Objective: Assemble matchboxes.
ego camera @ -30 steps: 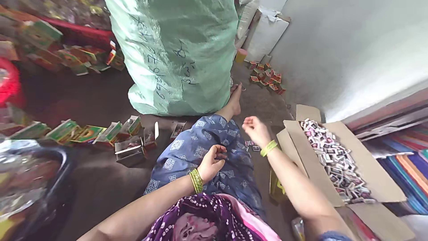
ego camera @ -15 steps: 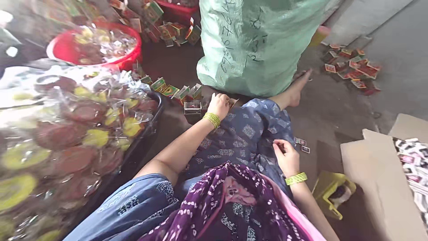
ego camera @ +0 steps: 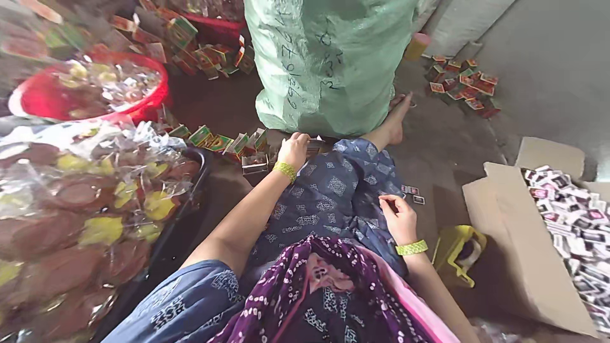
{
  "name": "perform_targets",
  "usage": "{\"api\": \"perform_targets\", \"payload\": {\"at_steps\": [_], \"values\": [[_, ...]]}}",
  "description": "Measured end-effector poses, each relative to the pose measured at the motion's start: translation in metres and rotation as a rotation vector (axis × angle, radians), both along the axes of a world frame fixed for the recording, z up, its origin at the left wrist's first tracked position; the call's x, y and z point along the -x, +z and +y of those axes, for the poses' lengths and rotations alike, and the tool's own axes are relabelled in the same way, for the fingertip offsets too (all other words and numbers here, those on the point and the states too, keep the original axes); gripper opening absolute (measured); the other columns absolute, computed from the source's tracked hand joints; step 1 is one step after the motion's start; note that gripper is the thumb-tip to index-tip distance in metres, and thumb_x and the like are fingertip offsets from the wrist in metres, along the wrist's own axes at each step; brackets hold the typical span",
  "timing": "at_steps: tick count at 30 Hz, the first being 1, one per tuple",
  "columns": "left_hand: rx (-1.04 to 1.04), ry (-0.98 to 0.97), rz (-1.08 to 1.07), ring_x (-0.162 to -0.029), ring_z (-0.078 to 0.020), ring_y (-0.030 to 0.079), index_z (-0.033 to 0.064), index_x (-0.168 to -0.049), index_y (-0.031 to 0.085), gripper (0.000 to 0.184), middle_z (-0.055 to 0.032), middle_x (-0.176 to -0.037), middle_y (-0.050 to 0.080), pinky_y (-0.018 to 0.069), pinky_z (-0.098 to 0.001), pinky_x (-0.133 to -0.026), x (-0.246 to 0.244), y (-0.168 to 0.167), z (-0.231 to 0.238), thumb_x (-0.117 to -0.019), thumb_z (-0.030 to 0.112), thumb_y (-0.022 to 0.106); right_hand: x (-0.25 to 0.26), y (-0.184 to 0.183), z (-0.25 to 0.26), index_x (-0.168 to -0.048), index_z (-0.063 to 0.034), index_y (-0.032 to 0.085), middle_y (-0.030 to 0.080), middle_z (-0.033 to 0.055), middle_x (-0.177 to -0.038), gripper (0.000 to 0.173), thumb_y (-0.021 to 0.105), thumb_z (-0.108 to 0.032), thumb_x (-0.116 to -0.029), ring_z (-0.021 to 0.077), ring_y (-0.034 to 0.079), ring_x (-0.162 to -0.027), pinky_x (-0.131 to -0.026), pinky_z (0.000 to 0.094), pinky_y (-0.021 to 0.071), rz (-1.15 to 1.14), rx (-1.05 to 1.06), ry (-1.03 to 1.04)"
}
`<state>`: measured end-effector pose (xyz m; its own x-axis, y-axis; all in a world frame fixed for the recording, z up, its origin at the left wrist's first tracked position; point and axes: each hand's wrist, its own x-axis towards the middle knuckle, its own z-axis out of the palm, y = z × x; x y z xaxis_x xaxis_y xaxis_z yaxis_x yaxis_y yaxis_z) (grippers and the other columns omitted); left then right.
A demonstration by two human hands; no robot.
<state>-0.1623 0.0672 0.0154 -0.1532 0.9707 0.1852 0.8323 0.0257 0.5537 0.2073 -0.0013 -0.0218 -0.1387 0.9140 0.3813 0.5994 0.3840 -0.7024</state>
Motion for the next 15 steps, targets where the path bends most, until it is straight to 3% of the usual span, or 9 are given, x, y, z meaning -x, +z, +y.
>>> {"api": "perform_targets", "payload": {"at_steps": [2,4,6,9,11,13,15], "values": [[-0.305,-0.139,0.007,-0.12,-0.0329,0.063,0.0038,-0.117,0.069,0.023,-0.0173,-0.125,0.066,0.0493,-0.0513,-0.106,0.002,0.022,-0.021,-0.1058,0.014,0.051,0.002,0.008,-0.001,-0.106,-0.002,0.073,0.074,0.0076,-0.1,0.017,0.066,-0.014,-0.0964,0.0085,0.071,-0.087,-0.081,0.0264,0.0608,0.043,0.006,0.006],[-0.582,-0.323,-0.026,-0.122,-0.031,0.061,0.0013,-0.109,0.068,0.017,-0.0177,-0.123,0.065,0.0492,-0.0487,-0.107,-0.002,0.046,-0.042,-0.1028,0.008,0.054,0.009,0.024,-0.002,-0.111,-0.0003,0.071,0.074,0.0083,-0.104,0.019,0.066,-0.013,-0.0964,0.0112,0.072,-0.09,-0.081,0.0297,0.0623,0.137,0.084,0.046],[-0.715,-0.488,-0.147,-0.125,-0.0273,0.057,0.0043,-0.104,0.064,0.013,-0.0158,-0.126,0.061,0.05,-0.0478,-0.105,-0.013,0.068,-0.06,-0.1018,0.007,0.052,0.019,0.041,-0.001,-0.116,0.0014,0.066,0.072,0.0105,-0.11,0.024,0.068,-0.011,-0.0957,0.0178,0.072,-0.094,-0.08,0.0357,0.0636,0.351,0.224,0.138],[-0.604,-0.761,-0.582,-0.123,-0.0182,0.053,0.0091,-0.107,0.06,0.015,-0.0081,-0.128,0.054,0.0509,-0.0358,-0.101,-0.044,0.09,-0.075,-0.104,0.012,0.045,0.034,0.07,-0.001,-0.13,-0.0003,0.058,0.066,0.0138,-0.127,0.044,0.071,-0.016,-0.0908,0.026,0.067,-0.111,-0.092,0.0438,0.0594,0.683,0.467,0.385],[-0.407,-0.899,-0.912,-0.118,-0.014,0.056,0.0162,-0.111,0.061,0.019,-0.0014,-0.127,0.057,0.0525,-0.032,-0.095,-0.07,0.089,-0.077,-0.1061,0.024,0.044,0.033,0.077,-0.005,-0.137,-0.01,0.051,0.063,0.007,-0.131,0.057,0.074,-0.022,-0.0858,0.0205,0.064,-0.116,-0.096,0.042,0.0563,0.826,0.653,0.661],[-0.189,-0.982,-1.155,-0.111,-0.0135,0.059,0.0221,-0.11,0.062,0.02,-0.0002,-0.126,0.06,0.0542,-0.031,-0.087,-0.094,0.079,-0.077,-0.1019,0.027,0.045,0.022,0.072,-0.014,-0.14,-0.0136,0.052,0.067,0.0042,-0.128,0.064,0.079,-0.028,-0.0847,0.0166,0.065,-0.114,-0.097,0.039,0.0557,0.897,0.775,0.95],[-0.041,-0.986,-1.264,-0.107,-0.0127,0.061,0.0233,-0.11,0.063,0.02,-0.0001,-0.127,0.061,0.0559,-0.0297,-0.082,-0.115,0.068,-0.078,-0.1003,0.027,0.046,0.013,0.072,-0.03,-0.13,-0.0192,0.064,0.073,-0.0036,-0.116,0.053,0.084,-0.028,-0.0814,0.0086,0.07,-0.105,-0.091,0.0316,0.0589,0.888,0.801,1.02]]}}
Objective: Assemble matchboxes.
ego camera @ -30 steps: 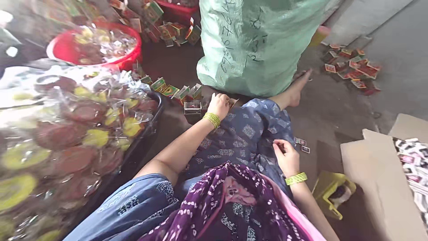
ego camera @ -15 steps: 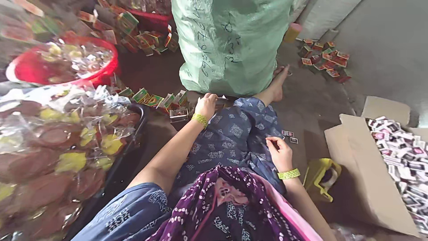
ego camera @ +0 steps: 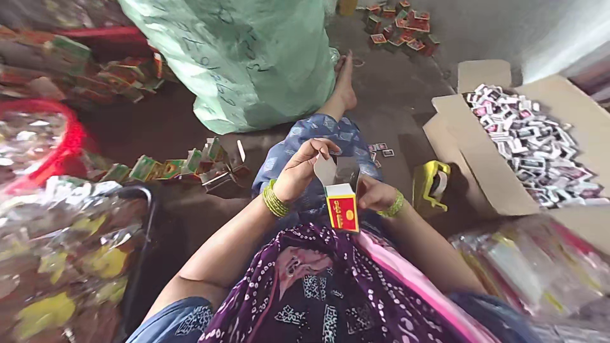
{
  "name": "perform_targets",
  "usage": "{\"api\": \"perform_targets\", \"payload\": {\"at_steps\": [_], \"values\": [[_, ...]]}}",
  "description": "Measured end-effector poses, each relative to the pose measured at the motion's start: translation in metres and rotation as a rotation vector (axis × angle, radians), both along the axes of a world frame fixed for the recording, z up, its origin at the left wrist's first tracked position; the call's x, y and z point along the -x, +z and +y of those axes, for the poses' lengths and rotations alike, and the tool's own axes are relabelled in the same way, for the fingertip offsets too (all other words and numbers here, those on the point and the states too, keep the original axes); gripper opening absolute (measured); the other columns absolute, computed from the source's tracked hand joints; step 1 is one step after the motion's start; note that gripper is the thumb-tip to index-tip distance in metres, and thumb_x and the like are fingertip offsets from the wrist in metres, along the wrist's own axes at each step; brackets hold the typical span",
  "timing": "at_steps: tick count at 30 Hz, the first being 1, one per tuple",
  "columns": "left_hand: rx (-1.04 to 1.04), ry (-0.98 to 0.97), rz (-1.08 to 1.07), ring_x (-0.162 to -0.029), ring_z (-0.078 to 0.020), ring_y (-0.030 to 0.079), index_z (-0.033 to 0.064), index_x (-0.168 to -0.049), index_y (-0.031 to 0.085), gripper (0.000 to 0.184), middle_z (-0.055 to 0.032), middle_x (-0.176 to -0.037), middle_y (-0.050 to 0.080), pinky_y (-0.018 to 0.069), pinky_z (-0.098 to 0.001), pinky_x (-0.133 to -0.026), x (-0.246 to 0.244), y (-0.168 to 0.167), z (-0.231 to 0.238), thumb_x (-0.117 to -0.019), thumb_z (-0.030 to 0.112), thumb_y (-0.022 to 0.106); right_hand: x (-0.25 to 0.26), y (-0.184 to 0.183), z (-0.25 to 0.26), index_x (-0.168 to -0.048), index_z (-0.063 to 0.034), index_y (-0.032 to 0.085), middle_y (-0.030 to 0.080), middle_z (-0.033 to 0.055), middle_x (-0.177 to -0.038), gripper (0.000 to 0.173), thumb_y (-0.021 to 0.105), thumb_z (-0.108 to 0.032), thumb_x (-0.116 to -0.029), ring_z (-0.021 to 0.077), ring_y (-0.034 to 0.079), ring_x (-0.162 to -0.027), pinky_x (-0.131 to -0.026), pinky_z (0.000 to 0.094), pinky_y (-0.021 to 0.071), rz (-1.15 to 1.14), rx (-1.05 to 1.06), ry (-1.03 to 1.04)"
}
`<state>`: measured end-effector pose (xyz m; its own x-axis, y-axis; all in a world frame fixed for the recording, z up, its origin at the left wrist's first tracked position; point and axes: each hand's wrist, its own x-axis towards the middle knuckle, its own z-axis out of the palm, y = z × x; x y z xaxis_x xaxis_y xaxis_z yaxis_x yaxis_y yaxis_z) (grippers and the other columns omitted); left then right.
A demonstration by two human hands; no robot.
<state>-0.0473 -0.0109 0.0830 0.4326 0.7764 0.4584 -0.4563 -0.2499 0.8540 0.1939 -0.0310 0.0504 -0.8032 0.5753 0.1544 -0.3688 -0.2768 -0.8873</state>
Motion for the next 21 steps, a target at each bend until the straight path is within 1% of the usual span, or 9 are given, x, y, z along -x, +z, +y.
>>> {"api": "perform_targets", "payload": {"at_steps": [3,5,6,8,9,11,14,18,21], "values": [[0.167,0.055,0.034,-0.113,-0.0137,0.062,0.0198,-0.134,0.052,0.034,-0.0013,-0.132,0.062,0.056,-0.0342,-0.091,-0.022,-0.017,-0.004,-0.1051,0.031,0.037,-0.011,0.003,-0.025,-0.124,-0.0147,0.061,0.075,-0.0034,-0.109,0.047,0.082,-0.014,-0.0818,0.0091,0.071,-0.099,-0.09,0.0325,0.0603,-0.055,0.051,-0.205],[0.339,0.103,0.118,-0.116,-0.017,0.064,0.0141,-0.149,0.043,0.055,-0.0053,-0.133,0.063,0.0569,-0.0392,-0.096,-0.033,-0.028,-0.006,-0.1094,0.047,0.021,-0.013,0.004,-0.034,-0.127,-0.0059,0.054,0.074,0.0032,-0.111,0.048,0.078,-0.002,-0.0847,0.0149,0.072,-0.102,-0.093,0.0373,0.0603,-0.131,0.06,-0.485],[0.391,0.088,0.157,-0.113,-0.0186,0.066,0.0111,-0.149,0.042,0.064,-0.0074,-0.128,0.066,0.0573,-0.0404,-0.095,-0.038,-0.035,-0.006,-0.1072,0.055,0.021,-0.011,0.004,-0.035,-0.13,-0.0002,0.051,0.072,0.0086,-0.113,0.05,0.076,-0.002,-0.0872,0.0186,0.072,-0.104,-0.095,0.0394,0.0606,-0.213,0.019,-0.625],[0.416,0.012,0.237,-0.11,-0.0221,0.068,0.0031,-0.145,0.044,0.065,-0.0127,-0.122,0.068,0.0577,-0.0427,-0.096,-0.047,-0.05,-0.006,-0.1027,0.052,0.046,-0.01,-0.002,-0.031,-0.135,0.0045,0.052,0.071,0.0137,-0.118,0.049,0.073,-0.014,-0.0951,0.0203,0.071,-0.108,-0.098,0.0386,0.0607,-0.419,-0.11,-0.813],[0.441,0.012,0.291,-0.11,-0.023,0.069,-0.0001,-0.144,0.04,0.071,-0.0145,-0.121,0.069,0.0589,-0.0429,-0.097,-0.051,-0.056,-0.006,-0.0931,0.038,0.07,-0.012,-0.007,-0.028,-0.135,0.0039,0.055,0.071,0.0125,-0.12,0.046,0.067,-0.023,-0.1005,0.0168,0.071,-0.109,-0.099,0.0357,0.0597,-0.543,-0.201,-0.85],[0.44,0.094,0.45,-0.107,-0.0191,0.072,-0.0013,-0.139,0.041,0.086,-0.0122,-0.116,0.071,0.0608,-0.0391,-0.097,-0.058,-0.067,-0.004,-0.0726,0.02,0.092,-0.023,-0.014,-0.018,-0.128,0.0008,0.065,0.069,0.0119,-0.12,0.045,0.047,-0.035,-0.108,0.0134,0.066,-0.112,-0.101,0.0341,0.0535,-0.799,-0.37,-0.898],[0.358,0.112,0.494,-0.107,-0.0183,0.072,-0.0023,-0.134,0.048,0.084,-0.0111,-0.116,0.073,0.06,-0.0384,-0.099,-0.059,-0.085,0.0,-0.0656,0.013,0.096,-0.058,-0.033,0.023,-0.118,-0.0052,0.073,0.072,0.0129,-0.118,0.05,0.035,-0.038,-0.1107,0.0237,0.067,-0.114,-0.103,0.0484,0.052,-1.128,-0.397,-1.007],[0.178,0.057,0.501,-0.111,-0.0154,0.07,-0.0043,-0.13,0.055,0.077,-0.0093,-0.117,0.073,0.057,-0.0362,-0.103,-0.057,-0.09,0.002,-0.067,0.014,0.095,-0.113,-0.096,0.091,-0.136,0.004,0.059,0.061,0.0292,-0.134,0.037,0.053,-0.01,-0.1014,0.0446,0.058,-0.127,-0.108,0.0618,0.0434,-1.539,-0.388,-0.828],[0.105,0.014,0.463,-0.115,-0.0153,0.068,-0.0054,-0.132,0.056,0.075,-0.0095,-0.121,0.071,0.0554,-0.0363,-0.106,-0.055,-0.093,0.002,-0.069,0.01,0.093,-0.13,-0.144,0.112,-0.138,-0.0008,0.056,0.066,0.03,-0.122,0.042,0.061,-0.022,-0.1012,0.049,0.064,-0.114,-0.096,0.0697,0.0495,-1.619,-0.356,-0.713]]}}
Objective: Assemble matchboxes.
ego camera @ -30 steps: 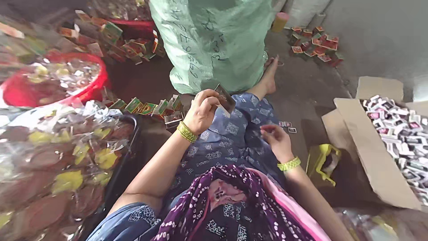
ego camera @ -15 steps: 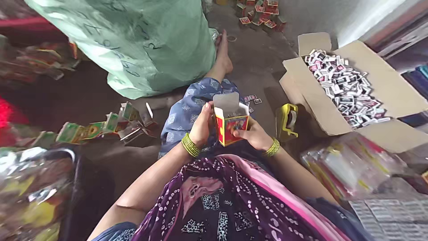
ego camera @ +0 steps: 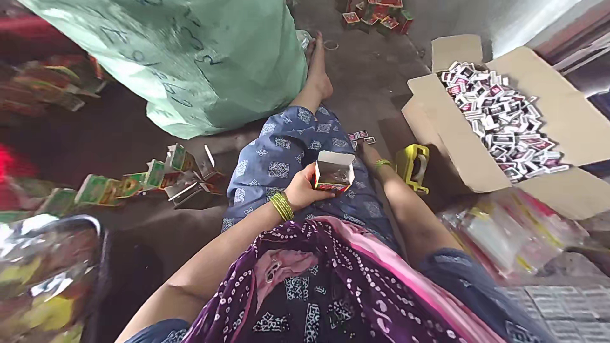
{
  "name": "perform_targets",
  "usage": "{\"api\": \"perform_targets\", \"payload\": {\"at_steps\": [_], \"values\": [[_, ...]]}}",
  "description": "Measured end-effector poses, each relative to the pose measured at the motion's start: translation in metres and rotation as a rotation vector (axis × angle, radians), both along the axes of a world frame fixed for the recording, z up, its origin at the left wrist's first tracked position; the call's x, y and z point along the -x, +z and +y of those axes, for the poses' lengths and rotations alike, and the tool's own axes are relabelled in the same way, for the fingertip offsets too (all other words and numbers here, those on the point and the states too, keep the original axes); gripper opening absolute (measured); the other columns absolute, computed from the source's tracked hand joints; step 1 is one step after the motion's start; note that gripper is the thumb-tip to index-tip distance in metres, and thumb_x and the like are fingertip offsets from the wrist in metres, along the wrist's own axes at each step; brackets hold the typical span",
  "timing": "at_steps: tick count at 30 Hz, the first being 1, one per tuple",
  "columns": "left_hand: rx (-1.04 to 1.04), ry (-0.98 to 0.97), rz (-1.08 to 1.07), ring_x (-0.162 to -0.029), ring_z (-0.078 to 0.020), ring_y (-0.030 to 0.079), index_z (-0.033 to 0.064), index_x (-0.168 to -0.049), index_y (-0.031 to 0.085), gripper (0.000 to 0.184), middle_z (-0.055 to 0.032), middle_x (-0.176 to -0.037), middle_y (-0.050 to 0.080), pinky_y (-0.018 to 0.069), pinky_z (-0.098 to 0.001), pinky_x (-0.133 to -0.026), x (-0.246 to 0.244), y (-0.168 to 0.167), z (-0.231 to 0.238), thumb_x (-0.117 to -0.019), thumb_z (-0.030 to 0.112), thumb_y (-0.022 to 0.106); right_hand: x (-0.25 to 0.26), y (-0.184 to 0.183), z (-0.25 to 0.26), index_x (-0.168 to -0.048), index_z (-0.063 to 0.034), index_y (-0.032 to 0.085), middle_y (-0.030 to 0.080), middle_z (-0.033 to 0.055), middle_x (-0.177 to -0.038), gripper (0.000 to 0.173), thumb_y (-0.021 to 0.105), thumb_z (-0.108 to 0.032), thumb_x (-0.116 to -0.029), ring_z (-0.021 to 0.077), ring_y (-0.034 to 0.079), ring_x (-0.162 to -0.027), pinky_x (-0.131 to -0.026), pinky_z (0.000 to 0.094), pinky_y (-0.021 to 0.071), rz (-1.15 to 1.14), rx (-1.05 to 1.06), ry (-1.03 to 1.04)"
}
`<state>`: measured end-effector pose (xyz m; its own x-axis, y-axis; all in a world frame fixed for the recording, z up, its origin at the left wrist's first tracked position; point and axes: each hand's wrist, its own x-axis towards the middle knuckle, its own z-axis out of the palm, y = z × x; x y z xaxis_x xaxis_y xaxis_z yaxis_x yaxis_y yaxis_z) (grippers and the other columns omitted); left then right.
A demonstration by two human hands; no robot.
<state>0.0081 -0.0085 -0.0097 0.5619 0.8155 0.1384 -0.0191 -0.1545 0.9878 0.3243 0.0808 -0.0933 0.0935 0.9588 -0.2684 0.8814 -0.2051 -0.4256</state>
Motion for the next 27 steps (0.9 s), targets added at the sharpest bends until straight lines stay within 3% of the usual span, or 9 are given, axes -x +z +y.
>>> {"api": "perform_targets", "payload": {"at_steps": [2,6,10,12,16,19,22,25,27], "values": [[0.012,-0.002,0.009,-0.116,-0.0148,0.068,-0.0051,-0.133,0.055,0.075,-0.0092,-0.122,0.071,0.0551,-0.036,-0.106,0.001,0.001,0.0,-0.0691,0.009,0.093,0.002,-0.008,-0.002,-0.136,-0.0042,0.059,0.067,0.0311,-0.116,0.04,0.057,-0.027,-0.1032,0.053,0.065,-0.108,-0.088,0.0743,0.0496,-0.013,-0.025,-0.023],[0.058,0.003,0.043,-0.113,-0.0142,0.069,-0.0037,-0.135,0.053,0.078,-0.0088,-0.12,0.072,0.0563,-0.0363,-0.104,0.001,0.002,0.001,-0.0693,0.01,0.093,-0.001,-0.008,-0.024,-0.136,0.0006,0.06,0.06,0.033,-0.131,0.038,0.06,-0.018,-0.1021,0.0509,0.057,-0.123,-0.105,0.0654,0.0454,0.086,-0.089,0.007],[0.091,0.018,0.06,-0.112,-0.0145,0.07,-0.0021,-0.135,0.052,0.079,-0.0088,-0.119,0.072,0.0573,-0.0366,-0.103,0.0,0.0,0.002,-0.0694,0.012,0.093,-0.005,0.009,-0.063,-0.125,0.0017,0.067,0.058,0.0311,-0.133,0.03,0.06,-0.014,-0.1006,0.0451,0.058,-0.124,-0.107,0.058,0.0468,0.007,0.017,0.039],[0.097,0.018,0.063,-0.112,-0.014,0.07,-0.0023,-0.136,0.051,0.079,-0.0085,-0.119,0.072,0.0571,-0.0359,-0.103,0.0,0.001,0.002,-0.0701,0.012,0.093,-0.01,0.013,-0.077,-0.128,0.0014,0.066,0.061,0.0277,-0.132,0.035,0.06,-0.02,-0.1008,0.0408,0.06,-0.122,-0.107,0.055,0.0472,0.031,-0.008,-0.034],[0.096,0.035,0.102,-0.111,-0.0134,0.07,-0.001,-0.136,0.051,0.079,-0.0085,-0.118,0.072,0.0577,-0.0363,-0.102,0.001,0.0,-0.002,-0.0707,0.014,0.093,0.01,0.061,-0.109,-0.129,0.0008,0.057,0.069,0.0155,-0.107,0.049,0.078,-0.021,-0.0902,0.023,0.07,-0.092,-0.082,0.0423,0.0602,0.408,-0.496,-0.289],[0.062,0.05,0.157,-0.11,-0.0124,0.069,0.0002,-0.135,0.052,0.078,-0.0085,-0.118,0.071,0.0572,-0.036,-0.101,0.001,0.001,-0.003,-0.0712,0.019,0.093,0.043,0.124,-0.13,-0.113,-0.0046,0.062,0.069,0.0054,-0.097,0.033,0.081,-0.015,-0.088,0.0121,0.068,-0.083,-0.071,0.0316,0.0593,0.599,-0.725,-0.076],[0.02,0.053,0.177,-0.109,-0.0127,0.069,-0.0007,-0.136,0.051,0.079,-0.0095,-0.118,0.071,0.057,-0.0361,-0.101,0.0,0.002,-0.005,-0.0714,0.019,0.093,0.072,0.163,-0.141,-0.104,-0.0028,0.067,0.07,0.0046,-0.091,0.02,0.078,-0.014,-0.0905,0.01,0.067,-0.076,-0.067,0.0286,0.0595,0.554,-0.731,0.293],[-0.052,0.073,0.22,-0.115,-0.0161,0.067,-0.0018,-0.137,0.051,0.082,-0.0132,-0.124,0.067,0.0546,-0.0376,-0.104,0.001,-0.001,-0.006,-0.0717,0.025,0.093,0.09,0.164,-0.14,-0.101,-0.0096,0.073,0.072,0.0014,-0.094,0.014,0.071,-0.023,-0.0971,0.0134,0.067,-0.091,-0.087,0.0333,0.0561,0.259,-0.709,0.527],[-0.109,0.097,0.282,-0.123,-0.0232,0.061,-0.0023,-0.137,0.053,0.083,-0.0182,-0.131,0.061,0.0496,-0.0416,-0.108,0.004,-0.002,-0.007,-0.072,0.031,0.092,0.095,0.157,-0.14,-0.102,-0.0107,0.073,0.073,0.0007,-0.092,0.017,0.064,-0.025,-0.1014,0.0156,0.066,-0.091,-0.089,0.0355,0.0543,0.148,-0.688,0.601]]}}
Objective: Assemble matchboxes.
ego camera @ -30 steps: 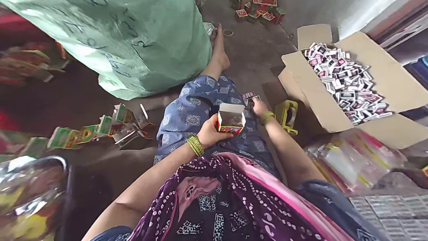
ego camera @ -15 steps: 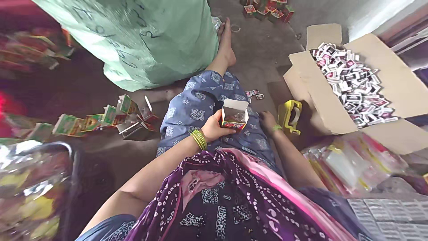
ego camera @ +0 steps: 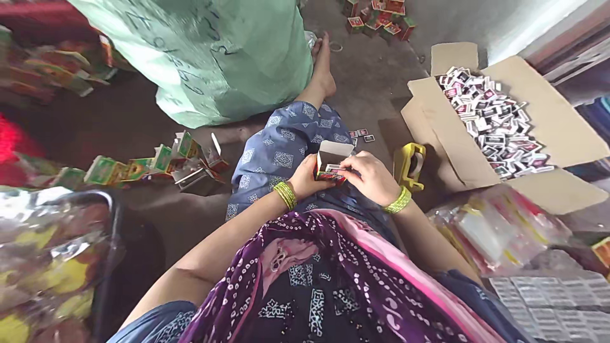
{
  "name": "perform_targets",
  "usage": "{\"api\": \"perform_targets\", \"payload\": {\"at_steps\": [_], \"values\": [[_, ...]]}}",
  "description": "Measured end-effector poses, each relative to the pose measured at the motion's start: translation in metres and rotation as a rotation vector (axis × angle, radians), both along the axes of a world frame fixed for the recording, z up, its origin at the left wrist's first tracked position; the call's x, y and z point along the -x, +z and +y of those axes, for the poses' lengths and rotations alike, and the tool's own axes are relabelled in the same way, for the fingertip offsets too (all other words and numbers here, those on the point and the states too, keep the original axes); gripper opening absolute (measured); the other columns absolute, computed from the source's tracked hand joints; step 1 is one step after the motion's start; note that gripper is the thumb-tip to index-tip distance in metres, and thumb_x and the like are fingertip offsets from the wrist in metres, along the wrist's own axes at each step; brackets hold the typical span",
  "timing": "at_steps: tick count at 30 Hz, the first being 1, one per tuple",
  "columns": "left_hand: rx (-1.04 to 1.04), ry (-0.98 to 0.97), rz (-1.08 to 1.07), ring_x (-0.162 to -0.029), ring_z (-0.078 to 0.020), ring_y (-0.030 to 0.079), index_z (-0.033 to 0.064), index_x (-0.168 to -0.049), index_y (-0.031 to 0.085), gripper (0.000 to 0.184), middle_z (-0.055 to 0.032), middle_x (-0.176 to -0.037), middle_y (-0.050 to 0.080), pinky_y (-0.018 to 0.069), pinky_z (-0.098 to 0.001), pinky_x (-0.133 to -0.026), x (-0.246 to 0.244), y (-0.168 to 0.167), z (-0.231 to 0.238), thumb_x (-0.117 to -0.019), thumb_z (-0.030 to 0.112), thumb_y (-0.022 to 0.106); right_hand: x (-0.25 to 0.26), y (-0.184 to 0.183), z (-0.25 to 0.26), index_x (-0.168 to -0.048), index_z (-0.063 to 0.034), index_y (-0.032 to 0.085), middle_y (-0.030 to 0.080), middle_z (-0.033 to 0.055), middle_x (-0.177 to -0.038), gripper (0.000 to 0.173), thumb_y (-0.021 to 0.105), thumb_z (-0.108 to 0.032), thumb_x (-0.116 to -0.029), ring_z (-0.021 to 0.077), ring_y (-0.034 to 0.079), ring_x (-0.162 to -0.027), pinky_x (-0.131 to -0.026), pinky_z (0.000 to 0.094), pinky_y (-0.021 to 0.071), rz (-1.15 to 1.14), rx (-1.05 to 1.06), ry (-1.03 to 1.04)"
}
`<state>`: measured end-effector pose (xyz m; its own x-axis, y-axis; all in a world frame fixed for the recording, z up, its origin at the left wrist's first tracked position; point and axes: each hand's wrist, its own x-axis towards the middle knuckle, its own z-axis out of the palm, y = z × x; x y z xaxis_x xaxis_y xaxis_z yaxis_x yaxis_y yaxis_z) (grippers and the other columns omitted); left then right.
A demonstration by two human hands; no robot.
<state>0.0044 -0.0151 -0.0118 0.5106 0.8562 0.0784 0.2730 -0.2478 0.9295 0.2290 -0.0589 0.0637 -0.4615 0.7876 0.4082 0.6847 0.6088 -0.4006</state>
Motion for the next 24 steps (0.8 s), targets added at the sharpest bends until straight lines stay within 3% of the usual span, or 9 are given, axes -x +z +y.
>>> {"api": "perform_targets", "payload": {"at_steps": [3,5,8,13,16,18,20,22,24], "values": [[-0.017,0.01,0.098,-0.128,-0.027,0.057,-0.0001,-0.144,0.05,0.089,-0.0199,-0.136,0.058,0.0464,-0.0443,-0.111,0.003,0.005,-0.003,-0.0725,0.033,0.091,0.001,-0.005,-0.003,-0.105,-0.0133,0.075,0.074,-0.0014,-0.098,0.024,0.055,-0.026,-0.1055,0.015,0.066,-0.098,-0.092,0.0352,0.0523,-0.09,0.02,0.021],[-0.032,0.035,0.096,-0.129,-0.0266,0.057,0.0002,-0.151,0.04,0.1,-0.0196,-0.138,0.058,0.0468,-0.0451,-0.111,0.002,0.008,-0.005,-0.0717,0.032,0.092,-0.001,-0.005,-0.004,-0.107,-0.0138,0.076,0.075,-0.0001,-0.104,0.026,0.053,-0.027,-0.106,0.0167,0.066,-0.104,-0.096,0.0374,0.0518,-0.119,0.01,0.024],[-0.088,0.086,0.039,-0.118,-0.0247,0.065,0.0021,-0.155,0.025,0.112,-0.0177,-0.129,0.063,0.0546,-0.0445,-0.102,-0.002,0.01,-0.008,-0.071,0.029,0.094,-0.006,-0.008,-0.004,-0.105,-0.0133,0.076,0.073,0.0033,-0.106,0.026,0.055,-0.028,-0.1045,0.0195,0.065,-0.107,-0.098,0.0392,0.0517,-0.096,-0.019,-0.013],[-0.276,-0.029,0.1,-0.124,-0.0288,0.06,0.0036,-0.142,0.053,0.069,-0.0219,-0.137,0.057,0.0506,-0.0434,-0.106,0.0,0.015,-0.01,-0.0859,0.03,0.082,-0.014,-0.011,-0.002,-0.098,-0.0174,0.08,0.068,0.0066,-0.107,0.025,0.061,-0.034,-0.1021,0.0193,0.061,-0.104,-0.096,0.0406,0.0477,0.024,-0.003,-0.045],[-0.319,-0.014,0.009,-0.121,-0.0263,0.061,0.0036,-0.134,0.06,0.059,-0.021,-0.134,0.058,0.0542,-0.0418,-0.101,0.003,0.009,-0.01,-0.086,0.03,0.083,-0.014,-0.016,-0.003,-0.102,-0.0103,0.08,0.063,0.0107,-0.117,0.023,0.063,-0.026,-0.101,0.0187,0.058,-0.109,-0.096,0.0382,0.0485,0.34,0.074,-0.081],[-0.302,-0.007,-0.145,-0.118,-0.0223,0.063,0.0004,-0.128,0.06,0.058,-0.019,-0.131,0.06,0.0573,-0.0387,-0.098,0.003,0.003,-0.01,-0.0829,0.026,0.086,-0.012,-0.02,-0.003,-0.116,-0.0049,0.067,0.06,0.0088,-0.121,0.022,0.062,-0.021,-0.1003,0.0168,0.061,-0.108,-0.089,0.035,0.0552,0.643,0.205,-0.153],[-0.267,-0.043,-0.267,-0.114,-0.0212,0.066,-0.0013,-0.125,0.06,0.058,-0.0178,-0.129,0.061,0.0612,-0.038,-0.092,0.0,0.0,-0.01,-0.0794,0.021,0.09,-0.009,-0.02,-0.004,-0.128,-0.0078,0.055,0.062,0.0065,-0.118,0.033,0.065,-0.016,-0.0978,0.0179,0.063,-0.108,-0.092,0.039,0.0566,0.892,0.424,-0.207],[-0.248,-0.1,-0.306,-0.113,-0.0208,0.067,-0.0026,-0.122,0.062,0.057,-0.0174,-0.127,0.062,0.0614,-0.0381,-0.093,-0.001,-0.001,-0.011,-0.0775,0.018,0.091,-0.003,-0.018,-0.007,-0.135,-0.0069,0.051,0.066,0.0085,-0.117,0.044,0.069,-0.014,-0.0953,0.0192,0.067,-0.107,-0.095,0.0395,0.0579,0.989,0.654,-0.206],[-0.257,-0.164,-0.292,-0.114,-0.0205,0.066,-0.0037,-0.12,0.063,0.055,-0.0175,-0.126,0.063,0.0604,-0.0379,-0.095,-0.001,-0.003,-0.01,-0.0776,0.017,0.091,0.001,-0.018,-0.007,-0.133,-0.0019,0.057,0.071,0.0111,-0.116,0.042,0.07,-0.009,-0.0936,0.019,0.069,-0.107,-0.097,0.0378,0.0581,0.98,0.823,-0.158]]}}
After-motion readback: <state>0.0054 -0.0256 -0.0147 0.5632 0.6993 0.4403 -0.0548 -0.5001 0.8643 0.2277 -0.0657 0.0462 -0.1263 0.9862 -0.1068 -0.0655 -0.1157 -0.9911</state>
